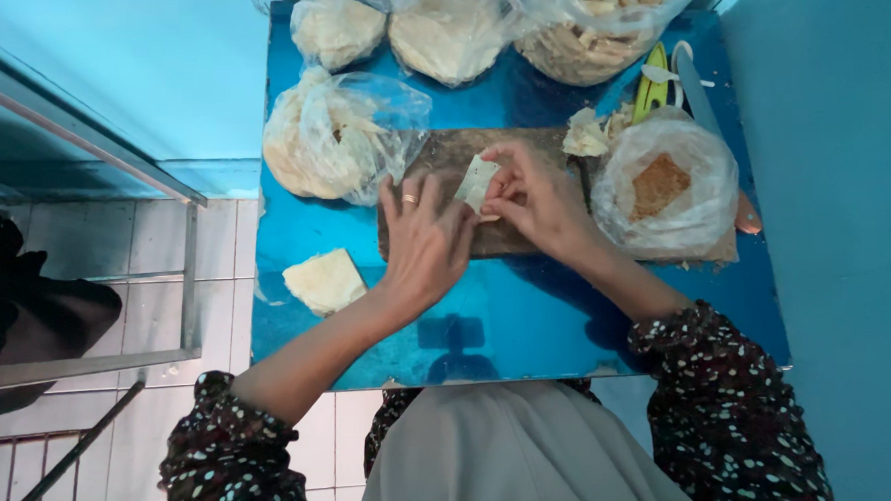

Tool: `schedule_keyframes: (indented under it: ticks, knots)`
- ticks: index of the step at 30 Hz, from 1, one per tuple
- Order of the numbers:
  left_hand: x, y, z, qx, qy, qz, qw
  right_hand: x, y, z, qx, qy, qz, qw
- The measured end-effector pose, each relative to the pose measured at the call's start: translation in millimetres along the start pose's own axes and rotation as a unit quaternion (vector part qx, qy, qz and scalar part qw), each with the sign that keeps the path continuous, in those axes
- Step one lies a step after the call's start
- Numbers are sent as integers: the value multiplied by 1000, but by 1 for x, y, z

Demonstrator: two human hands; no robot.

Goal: The person sits at a blue table and folds thin pastry wrappers around a portion of brown filling taken from a plastic bag, pinching the edges closed by hand. The folded pastries are placed into a plastic bag with other finished pieces, and the person repeats the folding cycle with new wrappers.

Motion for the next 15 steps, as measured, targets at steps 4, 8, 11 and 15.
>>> schedule_keyframes:
  ticks: [4,8,11,15]
  knots:
    - [6,-9,2,38,25,-15,999,3,-21,-1,63,30,-62,996]
    - [7,5,-4,-26,25,-4,999,8,-32,-4,122,46,-144,981]
    - [1,10,-5,-67,15,38,997,10,-29,-2,138,26,-155,978]
    - [-10,-8,-1,-16,9,47,999,7,-49,-19,260,38,-228,938]
Point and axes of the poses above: each hand's wrist, its own z-axis towards the middle knuckle, its own x-axis out of the back of the hand, y = z × x, the point moved 10 cm from there along z, towards the middle knuckle, and after that the axes turned 1 degree about y, right-handed, at the moved point
